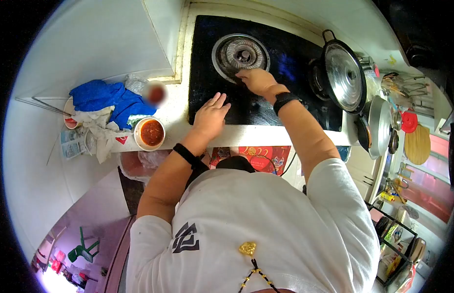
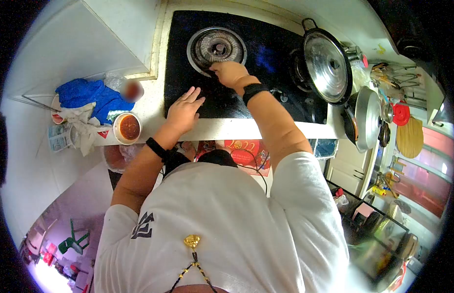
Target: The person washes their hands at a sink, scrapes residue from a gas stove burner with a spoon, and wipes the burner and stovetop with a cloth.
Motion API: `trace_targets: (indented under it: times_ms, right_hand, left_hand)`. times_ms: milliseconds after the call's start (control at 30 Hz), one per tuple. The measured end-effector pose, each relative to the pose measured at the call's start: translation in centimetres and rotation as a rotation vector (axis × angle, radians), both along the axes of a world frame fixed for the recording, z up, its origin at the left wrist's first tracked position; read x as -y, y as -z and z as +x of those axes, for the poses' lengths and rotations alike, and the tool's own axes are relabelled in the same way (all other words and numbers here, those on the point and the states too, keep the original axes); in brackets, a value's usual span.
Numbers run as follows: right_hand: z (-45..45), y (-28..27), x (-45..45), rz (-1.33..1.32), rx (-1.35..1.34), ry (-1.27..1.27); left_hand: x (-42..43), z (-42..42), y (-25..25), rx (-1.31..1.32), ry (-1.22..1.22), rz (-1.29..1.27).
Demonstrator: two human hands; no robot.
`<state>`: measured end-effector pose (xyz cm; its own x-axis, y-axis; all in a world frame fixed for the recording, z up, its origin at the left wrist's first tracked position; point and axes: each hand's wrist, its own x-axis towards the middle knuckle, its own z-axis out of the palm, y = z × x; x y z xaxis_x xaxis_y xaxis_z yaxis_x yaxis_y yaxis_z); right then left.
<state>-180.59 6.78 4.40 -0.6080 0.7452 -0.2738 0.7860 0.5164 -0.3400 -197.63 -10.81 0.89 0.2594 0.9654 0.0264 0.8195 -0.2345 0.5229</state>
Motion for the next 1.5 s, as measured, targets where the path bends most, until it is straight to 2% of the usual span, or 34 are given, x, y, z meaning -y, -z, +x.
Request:
trace_targets:
  times_ms: [167,300,433,567,600,667,800,900,933,1067,1133,1233,1267,1367,1500]
  right_hand:
    - [3.4,-1.8,-1.8,-0.064,0.077,-0.188]
    - [6.3,-3.1,0.4,-0.037,-0.017,-0.148]
    - [8.5,-1.2,0.9,0.088,-0.115,0.075]
    - [6.9,-0.6,0.3,0.063,-0.016,0.163]
    - [7.1,-0.1,0.1,0.056,-0.024,0.166]
    - [7.7,0.7,-0.4,0.019,-0.061,-0.006]
    - [7.3,1.3,-1.5,-0.089,-0.258,-0.059]
    - [6.0,1.5,-2.1,-0.053,-0.284,-0.079]
    - [5.2,0.0,-1.3,-0.025,-0.148,-0.053]
    - [5.6,0.7,-1.5,-0.053,-0.094,-0.058]
    - [7.2,1.4,-3.1,-0.204,-0.312,-0.144]
    - [8.3,1.2,-4.1,-0.188,-0.287,-0.062]
    - [8.5,0.9,-3.7,-0.084,-0.256,-0.05]
    - [8.4,1.2,-2.7,-0.093,-0.162,-0.022]
    - [9.4,0.9,-1.4,-0.045,-0.232,-0.022]
  left_hand:
    - [0.0,0.5,0.3,0.017,-0.038,0.008]
    - [0.1,1.2,-0.5,0.021,-0.081,-0.015]
    - [0.2,1.8,-0.1,0.028,-0.106,0.035]
    - [-0.1,2.6,-0.6,0.028,-0.154,-0.018]
    - [-0.1,2.8,-0.6,0.019,-0.172,-0.032]
    - [0.0,3.4,-0.8,-0.005,-0.196,-0.06]
    - [-0.4,3.7,-0.8,-0.017,-0.23,-0.098]
    - [-0.3,4.0,-1.3,-0.047,-0.245,-0.118]
    - [-0.4,4.2,-1.4,-0.052,-0.246,-0.119]
    - [-0.2,4.6,-1.4,-0.068,-0.28,-0.137]
    - [-0.4,4.6,-1.3,-0.076,-0.284,-0.131]
    - [-0.3,4.7,-1.2,-0.087,-0.271,-0.119]
    - [-0.3,4.8,-1.2,-0.069,-0.288,-0.113]
    - [-0.5,4.8,-1.2,-0.065,-0.294,-0.105]
    - [-0.8,4.9,-1.9,-0.102,-0.288,-0.18]
